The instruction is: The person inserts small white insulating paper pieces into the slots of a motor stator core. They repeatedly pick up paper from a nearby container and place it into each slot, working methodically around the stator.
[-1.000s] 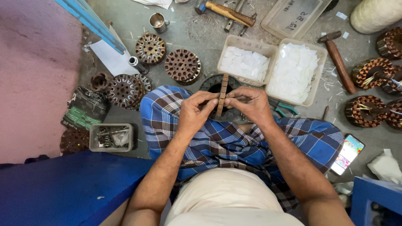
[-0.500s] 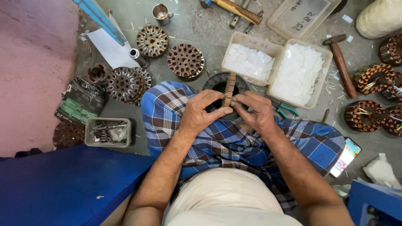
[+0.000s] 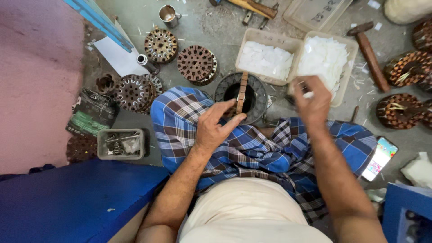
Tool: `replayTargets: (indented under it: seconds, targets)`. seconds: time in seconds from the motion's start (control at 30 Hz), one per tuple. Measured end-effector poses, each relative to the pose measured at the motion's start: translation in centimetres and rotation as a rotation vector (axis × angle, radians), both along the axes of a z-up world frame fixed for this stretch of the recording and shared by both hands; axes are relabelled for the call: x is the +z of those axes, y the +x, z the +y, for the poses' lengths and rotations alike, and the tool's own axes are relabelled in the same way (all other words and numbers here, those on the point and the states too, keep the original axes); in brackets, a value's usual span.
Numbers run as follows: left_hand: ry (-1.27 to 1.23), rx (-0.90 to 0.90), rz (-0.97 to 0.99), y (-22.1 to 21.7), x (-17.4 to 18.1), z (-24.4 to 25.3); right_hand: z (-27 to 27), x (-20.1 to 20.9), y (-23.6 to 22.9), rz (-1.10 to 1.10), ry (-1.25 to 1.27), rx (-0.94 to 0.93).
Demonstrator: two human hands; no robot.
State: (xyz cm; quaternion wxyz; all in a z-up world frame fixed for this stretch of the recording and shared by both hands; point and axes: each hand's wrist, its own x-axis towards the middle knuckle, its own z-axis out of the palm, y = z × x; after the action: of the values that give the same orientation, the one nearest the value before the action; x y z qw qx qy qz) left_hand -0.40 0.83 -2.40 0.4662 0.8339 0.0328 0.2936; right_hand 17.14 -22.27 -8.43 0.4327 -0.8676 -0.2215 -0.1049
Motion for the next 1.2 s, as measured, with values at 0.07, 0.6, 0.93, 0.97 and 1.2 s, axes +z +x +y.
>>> replayTargets:
  seconds: [0.07,0.6,0.93,0.97,1.2]
  targets:
    - [0.008,0.032,0.011,0.1,0.2,-0.4,-2.7,-2.5,4.2,0.049,-0.074,-0.037]
    - [-0.214,0.125,0.207,1.9,1.2,0.7,-4.7,-9.6,9.6,0.136,-0.427,-0.237]
    - [-0.065,0.14,0.181,1.4,1.8,-0.2,3.1,-6.3,6.9,-0.056,-0.211,0.266]
    - [-0.024,0.159,0.199,1.6,1.9,-0.5,3.7,-6.3,7.5,-0.043,-0.239,0.281]
    - [0.073,0.145,0.23,2.1,3.1,-1.6,7.0,-8.8,12.0,-0.031,-0.711,0.325]
